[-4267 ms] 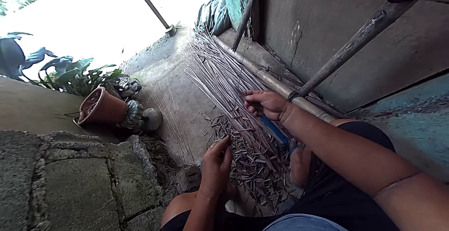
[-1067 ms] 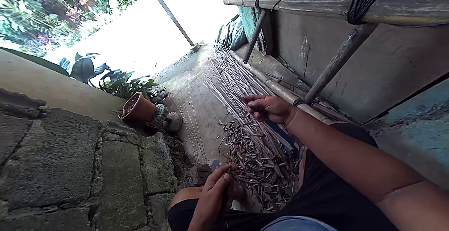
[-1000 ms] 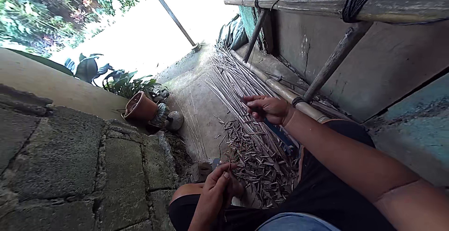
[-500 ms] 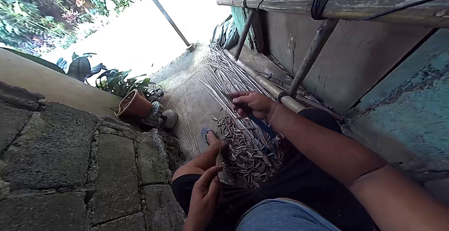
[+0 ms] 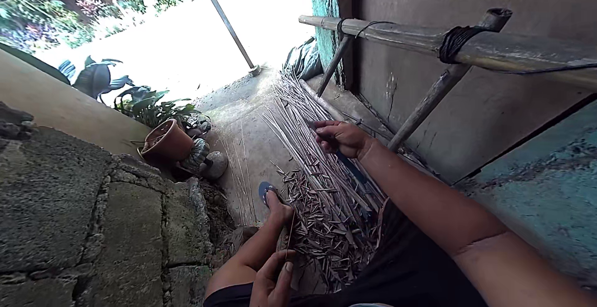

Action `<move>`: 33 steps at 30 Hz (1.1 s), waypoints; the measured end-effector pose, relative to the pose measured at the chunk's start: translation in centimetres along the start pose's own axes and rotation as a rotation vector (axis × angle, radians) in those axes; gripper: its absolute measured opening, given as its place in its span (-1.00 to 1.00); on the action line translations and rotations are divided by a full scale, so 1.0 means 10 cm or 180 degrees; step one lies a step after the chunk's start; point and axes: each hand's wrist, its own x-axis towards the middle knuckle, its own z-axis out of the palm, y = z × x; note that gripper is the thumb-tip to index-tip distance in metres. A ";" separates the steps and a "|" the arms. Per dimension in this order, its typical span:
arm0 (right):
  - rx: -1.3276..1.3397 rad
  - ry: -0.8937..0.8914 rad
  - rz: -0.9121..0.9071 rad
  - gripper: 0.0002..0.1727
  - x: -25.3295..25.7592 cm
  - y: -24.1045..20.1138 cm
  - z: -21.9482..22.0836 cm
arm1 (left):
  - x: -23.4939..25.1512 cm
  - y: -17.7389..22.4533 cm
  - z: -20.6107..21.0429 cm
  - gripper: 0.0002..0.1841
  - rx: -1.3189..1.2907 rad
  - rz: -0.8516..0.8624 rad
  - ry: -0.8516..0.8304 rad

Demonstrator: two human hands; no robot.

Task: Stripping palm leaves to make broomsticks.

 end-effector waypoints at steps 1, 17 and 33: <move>0.0105 0.0130 -0.0082 -0.66 0.05 -0.02 -0.01 | -0.01 -0.02 -0.01 -0.72 0.0020 -0.0017 0.0038; -0.0409 -0.1563 0.0797 -0.57 -0.25 0.83 0.41 | 0.55 0.10 -0.07 -0.67 0.0343 -0.0052 0.0042; 0.0066 -0.1089 0.0462 -0.62 -0.13 0.61 0.22 | 0.67 0.29 -0.02 -0.55 0.0178 -0.0047 -0.0178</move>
